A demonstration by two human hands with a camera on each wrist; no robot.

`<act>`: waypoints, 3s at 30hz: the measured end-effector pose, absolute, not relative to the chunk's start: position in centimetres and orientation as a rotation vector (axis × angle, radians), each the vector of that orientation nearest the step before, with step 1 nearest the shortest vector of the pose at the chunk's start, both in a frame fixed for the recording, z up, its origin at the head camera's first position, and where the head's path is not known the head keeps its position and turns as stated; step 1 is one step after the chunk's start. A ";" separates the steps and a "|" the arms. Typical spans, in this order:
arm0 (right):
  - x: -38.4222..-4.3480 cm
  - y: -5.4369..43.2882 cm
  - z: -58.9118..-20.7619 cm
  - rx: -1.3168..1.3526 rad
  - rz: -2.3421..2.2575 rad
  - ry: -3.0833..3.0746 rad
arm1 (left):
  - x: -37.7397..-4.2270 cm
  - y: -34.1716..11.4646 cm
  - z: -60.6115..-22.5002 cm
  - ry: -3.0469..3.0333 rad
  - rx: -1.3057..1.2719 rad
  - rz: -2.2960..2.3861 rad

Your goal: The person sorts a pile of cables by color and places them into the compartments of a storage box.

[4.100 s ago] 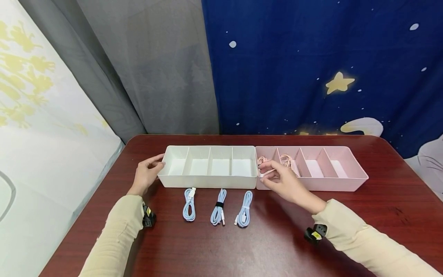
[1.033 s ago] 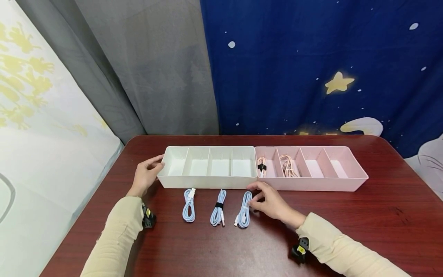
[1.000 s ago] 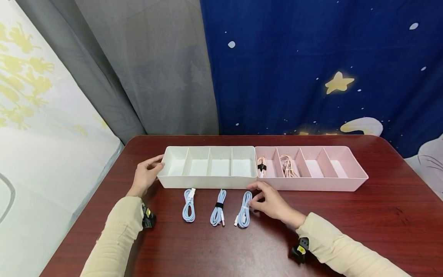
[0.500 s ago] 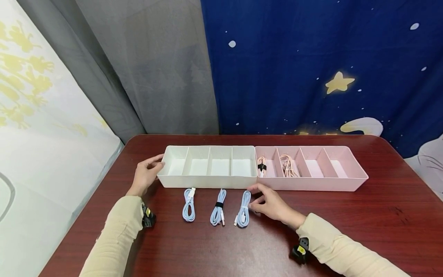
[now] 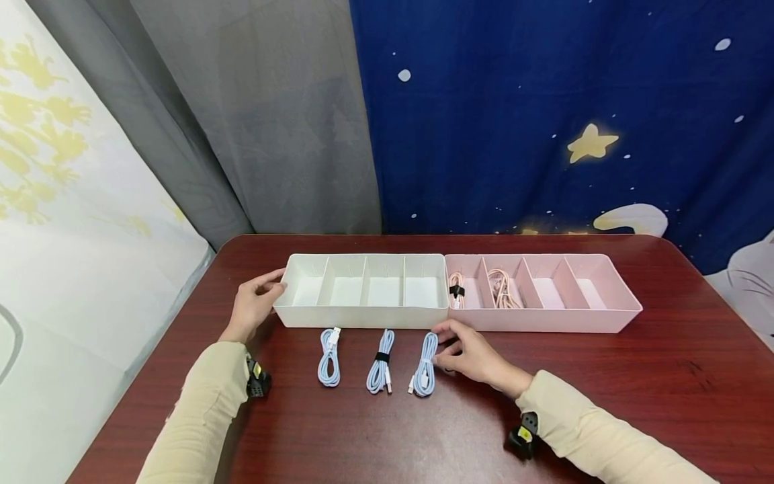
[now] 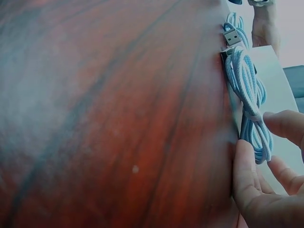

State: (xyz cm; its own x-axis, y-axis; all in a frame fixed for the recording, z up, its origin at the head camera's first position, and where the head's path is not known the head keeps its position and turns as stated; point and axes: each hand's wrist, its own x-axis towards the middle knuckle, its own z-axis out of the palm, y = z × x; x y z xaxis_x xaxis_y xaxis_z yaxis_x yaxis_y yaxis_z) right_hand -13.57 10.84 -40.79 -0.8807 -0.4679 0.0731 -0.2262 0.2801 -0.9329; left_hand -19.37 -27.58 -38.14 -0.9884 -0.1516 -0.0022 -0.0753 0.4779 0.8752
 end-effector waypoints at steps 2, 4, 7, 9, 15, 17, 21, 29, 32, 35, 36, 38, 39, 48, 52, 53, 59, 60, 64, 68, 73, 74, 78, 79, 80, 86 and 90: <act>-13.6 10.8 -40.8 -0.641 -1.641 2.332 | -19.4 -27.6 -38.2 -2.632 0.202 -1.560; -13.7 10.8 -40.9 -0.641 -1.635 2.337 | -19.4 -27.6 -38.2 -2.632 0.201 -1.560; -13.8 10.7 -41.0 -0.642 -1.626 2.349 | -19.3 -27.6 -38.2 -2.630 0.198 -1.563; -13.9 10.7 -41.1 -0.640 -1.619 2.358 | -19.3 -27.6 -38.2 -2.629 0.194 -1.565; -14.0 10.6 -41.0 -0.615 -1.624 2.348 | -19.3 -27.6 -38.2 -2.621 0.192 -1.568; -14.0 10.6 -41.1 -0.605 -1.630 2.336 | -19.4 -27.6 -38.3 -2.619 0.195 -1.567; -14.1 10.6 -41.1 -0.602 -1.626 2.331 | -19.4 -27.6 -38.2 -2.623 0.198 -1.566; -14.3 10.6 -41.3 -0.624 -1.602 2.346 | -19.3 -27.6 -38.2 -2.636 0.210 -1.570; -14.4 10.6 -41.3 -0.652 -1.586 2.359 | -19.3 -27.6 -38.2 -2.637 0.211 -1.574; -14.5 10.6 -41.2 -0.661 -1.565 2.367 | -19.3 -27.6 -38.2 -2.636 0.213 -1.573; -14.5 10.6 -41.2 -0.660 -1.559 2.369 | -19.3 -27.6 -38.2 -2.637 0.215 -1.569; -14.6 10.5 -41.2 -0.657 -1.551 2.369 | -19.3 -27.6 -38.2 -2.637 0.218 -1.567; -14.6 10.6 -41.2 -0.659 -1.548 2.369 | -19.3 -27.6 -38.2 -2.638 0.220 -1.563; -14.6 10.5 -41.1 -0.654 -1.545 2.348 | -19.3 -27.6 -38.2 -2.647 0.238 -1.543; -14.6 10.5 -41.1 -0.649 -1.553 2.336 | -19.3 -27.6 -38.2 -2.649 0.240 -1.547; -14.6 10.5 -41.1 -0.647 -1.552 2.337 | -19.3 -27.6 -38.2 -2.649 0.241 -1.548; -14.8 10.5 -41.5 -0.625 -1.558 2.329 | -19.4 -27.6 -38.3 -2.645 0.248 -1.550; -14.8 10.5 -41.5 -0.621 -1.563 2.324 | -19.4 -27.6 -38.3 -2.644 0.249 -1.551; -14.7 10.5 -41.4 -0.618 -1.570 2.314 | -19.4 -27.7 -38.3 -2.641 0.249 -1.554; -14.5 10.5 -41.0 -0.634 -1.575 2.308 | -19.4 -27.7 -38.4 -2.635 0.248 -1.562; -14.4 10.6 -40.8 -0.660 -1.596 2.296 | -19.3 -27.6 -38.3 -2.635 0.247 -1.565; -14.4 10.6 -40.8 -0.659 -1.598 2.296 | -19.3 -27.6 -38.3 -2.635 0.246 -1.567; -14.4 10.7 -40.8 -0.648 -1.592 2.297 | -19.4 -27.5 -38.3 -2.633 0.238 -1.577; -14.4 10.8 -40.8 -0.648 -1.589 2.297 | -19.4 -27.5 -38.2 -2.631 0.236 -1.580; -14.4 10.8 -40.8 -0.648 -1.587 2.297 | -19.3 -27.5 -38.2 -2.631 0.235 -1.579; -14.2 10.7 -40.6 -0.649 -1.585 2.311 | -19.3 -27.5 -38.2 -2.629 0.243 -1.573; -14.0 10.7 -40.6 -0.645 -1.602 2.308 | -19.3 -27.5 -38.1 -2.636 0.249 -1.564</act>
